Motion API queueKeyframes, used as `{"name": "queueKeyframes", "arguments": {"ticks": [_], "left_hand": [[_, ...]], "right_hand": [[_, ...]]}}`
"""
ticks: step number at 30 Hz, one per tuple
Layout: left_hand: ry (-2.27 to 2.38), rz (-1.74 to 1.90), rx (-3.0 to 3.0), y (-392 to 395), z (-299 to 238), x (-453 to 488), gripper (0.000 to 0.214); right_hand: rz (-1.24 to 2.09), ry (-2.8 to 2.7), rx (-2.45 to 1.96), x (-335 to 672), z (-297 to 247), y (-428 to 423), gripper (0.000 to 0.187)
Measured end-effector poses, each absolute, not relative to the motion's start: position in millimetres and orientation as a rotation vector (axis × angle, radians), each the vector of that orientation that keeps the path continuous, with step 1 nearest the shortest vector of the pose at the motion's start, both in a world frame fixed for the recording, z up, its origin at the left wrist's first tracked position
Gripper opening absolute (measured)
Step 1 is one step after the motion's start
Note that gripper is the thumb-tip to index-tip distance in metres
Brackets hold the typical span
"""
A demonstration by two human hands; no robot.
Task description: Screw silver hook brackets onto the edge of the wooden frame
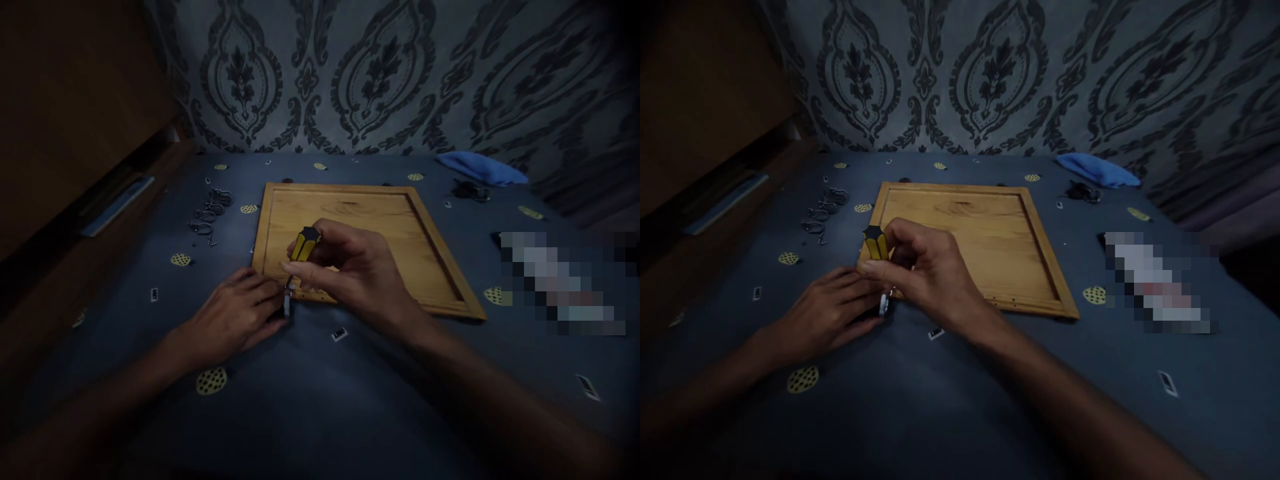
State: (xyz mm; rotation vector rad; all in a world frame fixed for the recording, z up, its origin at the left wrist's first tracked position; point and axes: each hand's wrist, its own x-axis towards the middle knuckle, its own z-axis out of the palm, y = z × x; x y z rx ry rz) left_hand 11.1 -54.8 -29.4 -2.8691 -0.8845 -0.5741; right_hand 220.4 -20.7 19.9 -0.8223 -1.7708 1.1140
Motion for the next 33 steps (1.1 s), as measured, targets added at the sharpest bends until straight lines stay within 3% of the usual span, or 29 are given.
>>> {"name": "queueKeyframes", "arguments": {"ticks": [3, 9, 17, 24, 29, 33], "left_hand": [[-0.889, -0.567, -2.861, -54.6, -28.7, 11.3, 0.030], [-0.870, -0.606, -2.835, -54.9, -28.0, 13.2, 0.029], [-0.862, -0.624, -2.825, -54.3, -30.4, 12.7, 0.026], [-0.874, -0.594, -2.851, -54.4, -29.4, 12.3, 0.031], [-0.881, -0.593, -2.857, -54.6, -30.0, 12.1, 0.030], [-0.863, -0.610, -2.843, -53.9, -30.5, 12.0, 0.029]], "right_hand": [[0.998, -1.707, -0.874, 215.6, 13.5, -23.1, 0.048], [1.202, -1.837, -0.813, 227.9, 24.9, -16.7, 0.031], [1.188, -1.771, -0.849, 225.1, 23.5, -20.7, 0.040], [1.338, -1.859, -0.713, 230.4, 30.8, -15.7, 0.028], [1.061, -1.731, -0.853, 219.4, 18.0, -21.0, 0.048], [1.014, -1.659, -0.895, 217.0, 18.0, -24.8, 0.041]]}}
